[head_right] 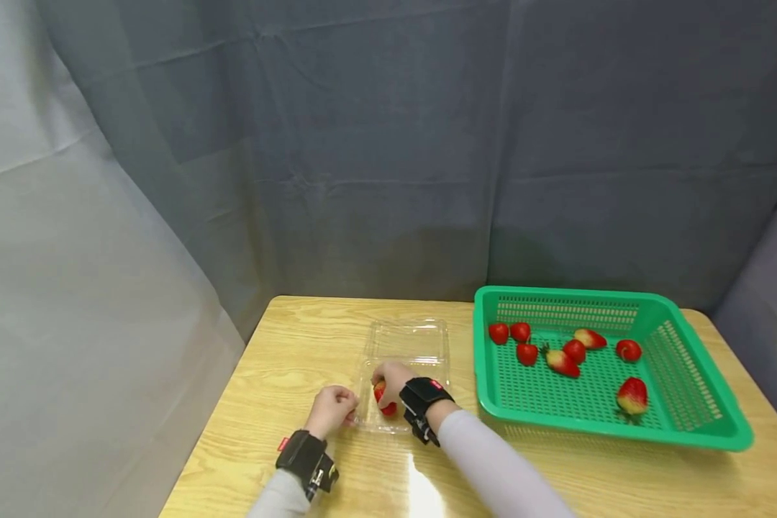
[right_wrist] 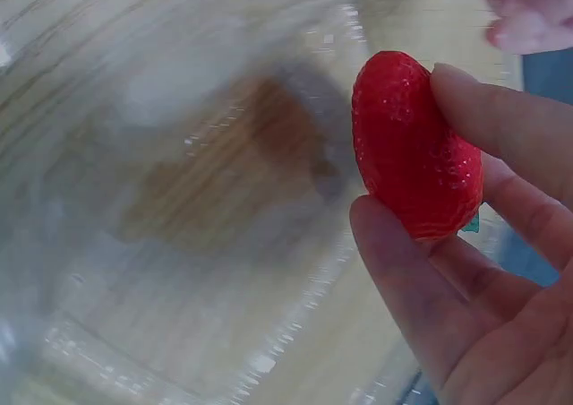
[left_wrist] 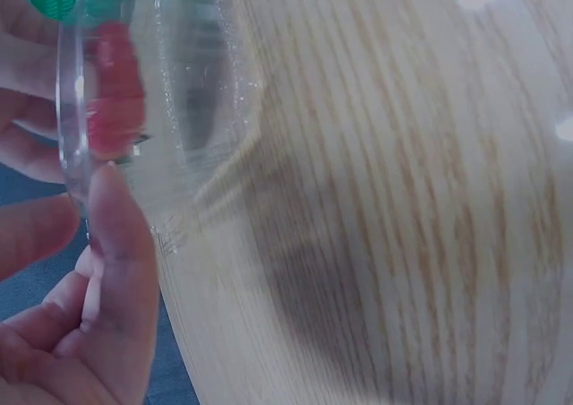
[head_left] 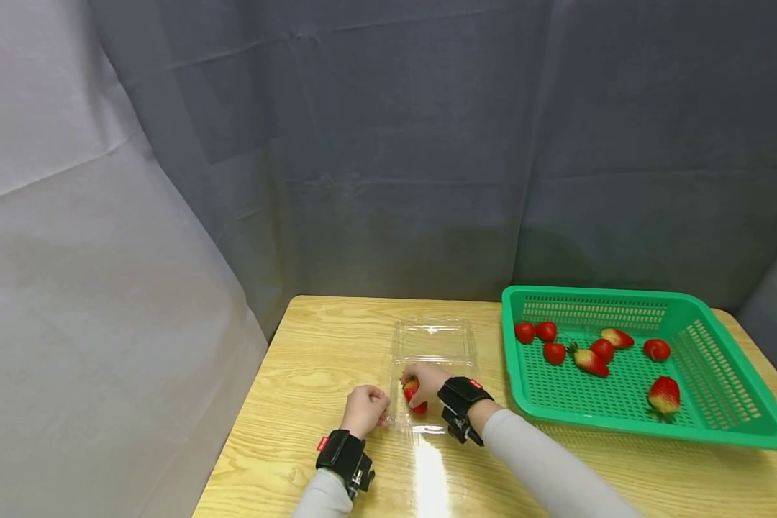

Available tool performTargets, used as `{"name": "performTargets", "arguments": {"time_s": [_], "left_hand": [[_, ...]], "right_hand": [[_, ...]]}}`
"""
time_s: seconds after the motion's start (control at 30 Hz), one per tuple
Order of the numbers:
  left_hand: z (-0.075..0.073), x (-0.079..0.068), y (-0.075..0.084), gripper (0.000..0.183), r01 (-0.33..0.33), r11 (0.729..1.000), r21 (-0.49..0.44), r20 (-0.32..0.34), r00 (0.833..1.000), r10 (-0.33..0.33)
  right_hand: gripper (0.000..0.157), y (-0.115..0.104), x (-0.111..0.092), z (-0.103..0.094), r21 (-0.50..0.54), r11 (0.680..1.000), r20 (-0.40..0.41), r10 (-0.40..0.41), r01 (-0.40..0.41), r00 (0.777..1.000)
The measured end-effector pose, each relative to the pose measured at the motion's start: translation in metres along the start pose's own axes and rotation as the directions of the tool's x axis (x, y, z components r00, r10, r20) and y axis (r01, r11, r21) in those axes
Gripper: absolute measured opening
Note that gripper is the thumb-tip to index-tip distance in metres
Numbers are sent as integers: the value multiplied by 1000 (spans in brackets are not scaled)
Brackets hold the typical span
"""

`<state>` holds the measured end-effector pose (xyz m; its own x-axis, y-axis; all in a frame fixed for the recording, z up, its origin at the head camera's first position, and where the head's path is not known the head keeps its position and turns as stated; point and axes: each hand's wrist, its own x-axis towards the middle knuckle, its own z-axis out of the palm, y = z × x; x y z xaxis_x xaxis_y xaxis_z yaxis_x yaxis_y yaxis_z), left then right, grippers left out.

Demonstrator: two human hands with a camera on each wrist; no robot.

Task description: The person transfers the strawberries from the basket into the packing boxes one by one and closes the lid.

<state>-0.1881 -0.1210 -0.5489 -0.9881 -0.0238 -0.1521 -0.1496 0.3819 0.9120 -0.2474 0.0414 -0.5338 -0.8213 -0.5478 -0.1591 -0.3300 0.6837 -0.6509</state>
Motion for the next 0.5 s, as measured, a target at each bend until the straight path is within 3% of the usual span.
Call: {"name": "performTargets", "arguments": {"time_s": [0.27, 0.5], "left_hand": [[1, 2, -4, 7, 11, 1000, -5, 2, 1000, -11], [1, 3, -6, 7, 11, 1000, -9, 5, 1000, -11]], "right_hand": [[36, 18, 10, 22, -75, 997, -7, 15, -15, 1000], [37, 16, 7, 20, -90, 996, 12, 29, -28, 1000]]}}
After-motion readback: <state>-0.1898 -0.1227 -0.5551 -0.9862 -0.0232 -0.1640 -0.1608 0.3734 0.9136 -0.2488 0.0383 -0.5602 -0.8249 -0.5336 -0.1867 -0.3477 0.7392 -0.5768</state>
